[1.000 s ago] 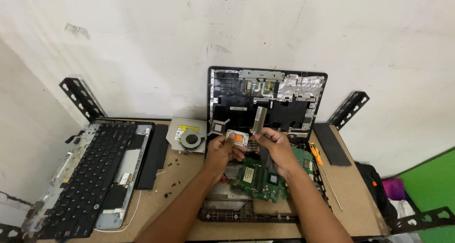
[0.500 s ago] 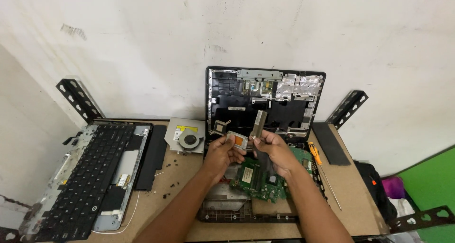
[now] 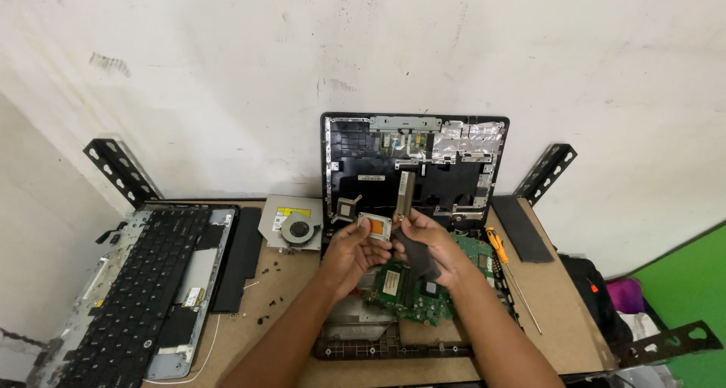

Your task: Disassembling a laptop by removing the heatsink and motherboard using a screwdriver and hands.

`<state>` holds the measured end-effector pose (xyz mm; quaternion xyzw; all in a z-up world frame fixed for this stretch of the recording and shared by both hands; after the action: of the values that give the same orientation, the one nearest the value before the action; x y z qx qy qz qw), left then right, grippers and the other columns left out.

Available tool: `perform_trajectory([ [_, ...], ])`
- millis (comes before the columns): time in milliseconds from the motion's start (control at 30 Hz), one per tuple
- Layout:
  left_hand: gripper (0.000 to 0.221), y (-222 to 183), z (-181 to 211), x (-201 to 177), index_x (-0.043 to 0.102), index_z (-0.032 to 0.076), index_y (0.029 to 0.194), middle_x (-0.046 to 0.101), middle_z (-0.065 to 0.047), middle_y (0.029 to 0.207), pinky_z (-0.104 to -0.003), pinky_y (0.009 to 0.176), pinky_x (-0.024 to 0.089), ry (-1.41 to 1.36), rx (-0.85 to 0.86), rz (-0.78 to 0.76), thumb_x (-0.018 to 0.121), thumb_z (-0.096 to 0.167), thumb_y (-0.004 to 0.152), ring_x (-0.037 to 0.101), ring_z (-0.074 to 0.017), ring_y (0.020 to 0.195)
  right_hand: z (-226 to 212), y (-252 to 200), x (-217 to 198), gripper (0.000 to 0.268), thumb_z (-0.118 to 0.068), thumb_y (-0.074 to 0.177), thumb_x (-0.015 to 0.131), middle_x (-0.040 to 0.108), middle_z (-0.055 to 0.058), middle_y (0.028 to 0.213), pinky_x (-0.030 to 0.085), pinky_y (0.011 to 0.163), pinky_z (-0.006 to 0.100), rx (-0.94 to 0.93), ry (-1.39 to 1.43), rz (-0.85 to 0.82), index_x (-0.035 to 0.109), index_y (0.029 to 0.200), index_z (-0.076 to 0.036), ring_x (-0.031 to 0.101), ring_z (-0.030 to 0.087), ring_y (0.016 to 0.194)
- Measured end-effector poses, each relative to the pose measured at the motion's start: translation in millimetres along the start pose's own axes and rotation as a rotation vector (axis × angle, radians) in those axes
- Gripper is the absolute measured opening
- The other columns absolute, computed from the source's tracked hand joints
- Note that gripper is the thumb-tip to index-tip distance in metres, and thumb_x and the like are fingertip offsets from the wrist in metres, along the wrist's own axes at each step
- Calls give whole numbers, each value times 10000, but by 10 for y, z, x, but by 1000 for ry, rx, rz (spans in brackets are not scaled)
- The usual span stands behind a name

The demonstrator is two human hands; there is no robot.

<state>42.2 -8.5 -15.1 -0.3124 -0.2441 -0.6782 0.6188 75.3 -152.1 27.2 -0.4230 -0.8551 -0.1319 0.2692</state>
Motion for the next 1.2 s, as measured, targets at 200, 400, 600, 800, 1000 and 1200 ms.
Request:
perform_trajectory([
  [200,217,-169,266,190,564,-35,864,679,-329,866,-431,659,607,85,156,140,650,163,886,710,-348,704,-127,-19,61,108,-105,860,672,552,45,757,466,530,233,-233,-333,297,613,918,-36,565,147,601],
  [400,221,-230,289,304,614,-92,750,677,-339,820,-451,623,627,199,248,184,682,89,855,708,-376,668,-224,-53,80,245,-221,762,825,655,79,752,437,654,282,-447,-770,480,695,881,-51,565,130,727],
  [600,231,-310,312,396,680,-112,780,692,-306,807,-446,635,630,346,323,215,707,110,840,710,-366,680,-222,-69,61,209,-176,758,812,612,68,704,431,627,275,-474,-689,542,688,853,-38,544,120,701],
  [800,152,-242,215,317,710,-60,800,705,-254,765,-422,620,634,513,391,241,710,87,839,710,-318,657,-235,-118,221,192,-173,775,796,637,68,678,436,605,246,-433,-622,543,705,873,-35,537,99,663],
  [1000,165,-498,349,531,702,1,788,700,-165,653,-378,549,596,720,436,274,697,158,839,698,-233,583,-250,-158,296,126,-144,799,759,672,108,715,457,652,295,-466,-658,544,725,861,-40,540,113,717],
  [1200,139,-414,244,511,681,-6,752,662,-145,585,-355,488,478,731,509,358,702,122,802,588,-134,504,-173,-97,204,111,-139,818,732,664,111,700,448,659,300,-510,-710,541,724,849,-32,538,123,725],
])
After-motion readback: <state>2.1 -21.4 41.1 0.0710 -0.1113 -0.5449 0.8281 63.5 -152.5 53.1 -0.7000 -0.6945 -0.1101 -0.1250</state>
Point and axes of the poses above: each hand's wrist, its own y-axis towards the middle knuckle, its own x-axis out of the palm, z = x × y, the point moved 4 cm from there along y, towards the middle knuckle
